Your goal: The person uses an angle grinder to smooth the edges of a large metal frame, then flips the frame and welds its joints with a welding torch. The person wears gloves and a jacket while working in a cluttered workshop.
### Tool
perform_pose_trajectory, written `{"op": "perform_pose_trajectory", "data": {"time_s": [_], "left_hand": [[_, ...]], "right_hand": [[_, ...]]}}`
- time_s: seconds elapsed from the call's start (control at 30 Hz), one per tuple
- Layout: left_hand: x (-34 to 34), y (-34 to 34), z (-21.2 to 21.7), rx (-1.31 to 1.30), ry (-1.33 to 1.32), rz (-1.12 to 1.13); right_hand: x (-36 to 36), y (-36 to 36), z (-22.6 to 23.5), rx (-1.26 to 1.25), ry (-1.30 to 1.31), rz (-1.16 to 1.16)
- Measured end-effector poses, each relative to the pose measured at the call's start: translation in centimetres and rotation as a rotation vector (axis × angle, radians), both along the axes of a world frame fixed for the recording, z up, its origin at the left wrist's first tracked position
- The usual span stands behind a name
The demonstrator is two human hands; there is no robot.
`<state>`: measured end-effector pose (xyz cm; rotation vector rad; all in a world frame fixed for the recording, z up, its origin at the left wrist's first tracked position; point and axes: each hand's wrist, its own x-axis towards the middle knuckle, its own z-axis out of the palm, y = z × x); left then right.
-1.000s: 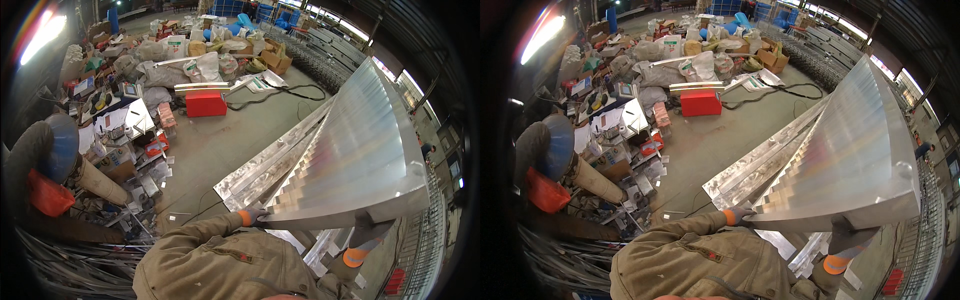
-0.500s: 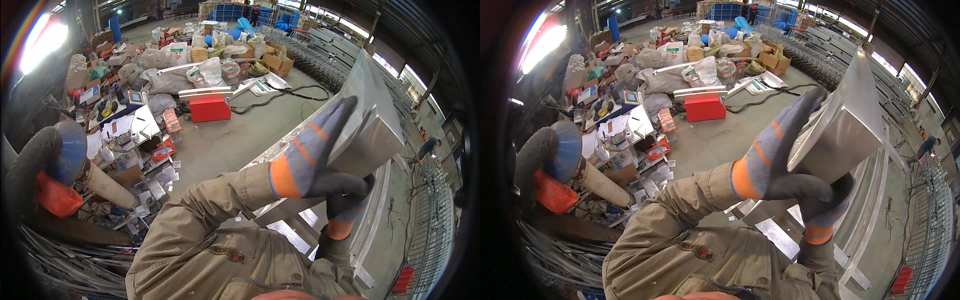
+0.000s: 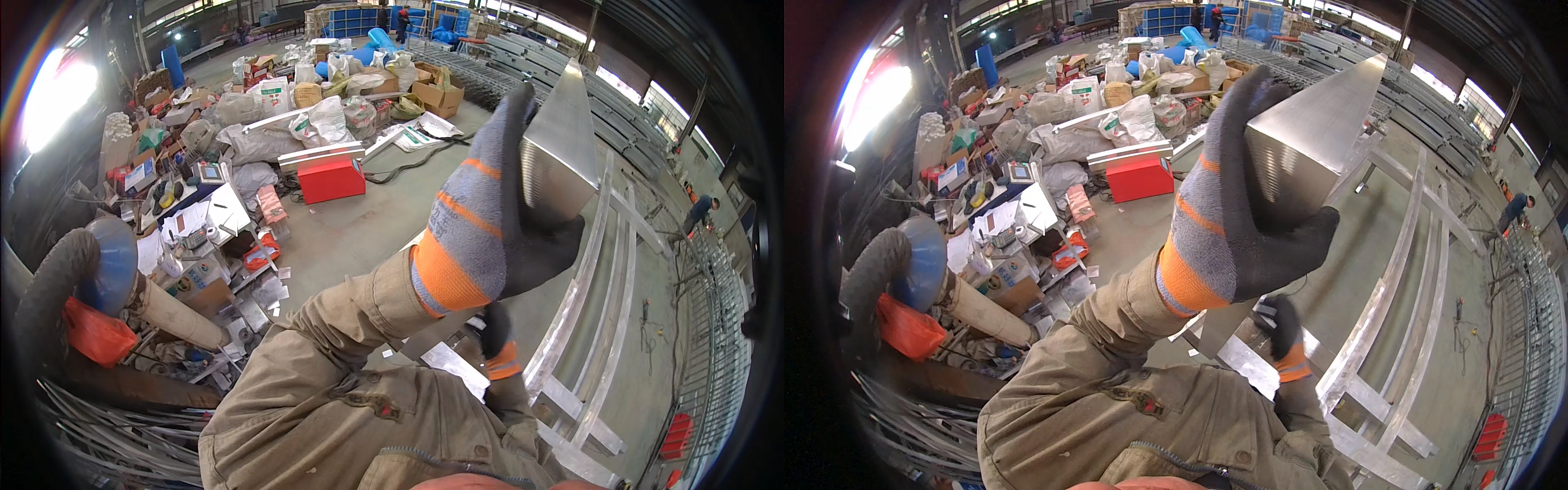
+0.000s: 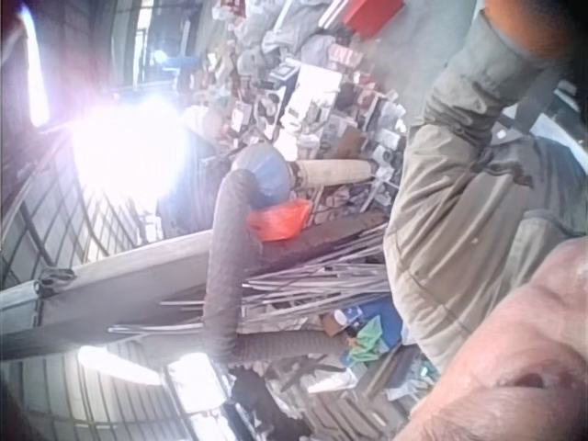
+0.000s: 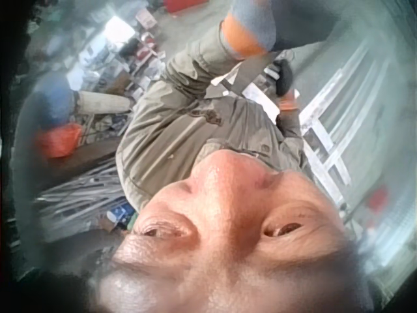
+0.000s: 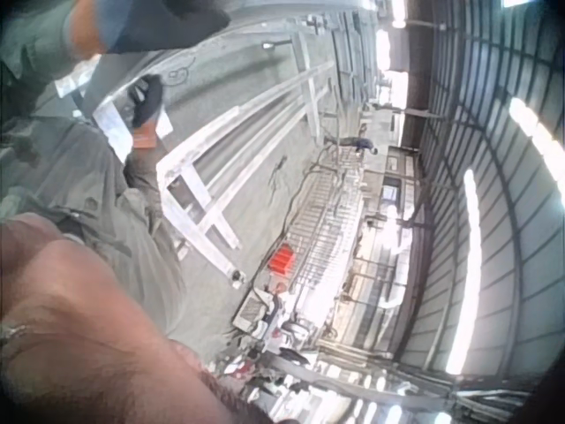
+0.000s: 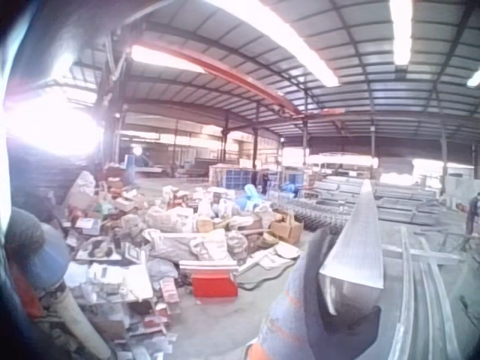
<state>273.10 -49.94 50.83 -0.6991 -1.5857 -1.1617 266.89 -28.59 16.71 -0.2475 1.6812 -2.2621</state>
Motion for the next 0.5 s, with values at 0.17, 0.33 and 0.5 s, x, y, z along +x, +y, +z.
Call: {"op": "perform_pose_trajectory", "data": {"time_s": [0.17,0.33,0.5], "left_hand": [[0.1,0.2,-0.2,-0.066,0.077,0.23],[0.9,0.7,0.0,-0.079,-0.004,0.209],[1.9,1.8,0.3,0.187,-0.334,-0.116]], "right_hand": [[2.9,-0.6,-17.4,0.04,-0.69,0.587],[6.8,-2.4,-19.3,0.034,-0.784,0.427],[7.4,-6.7,-18.7,-0.539,-1.114,0.289]]}}
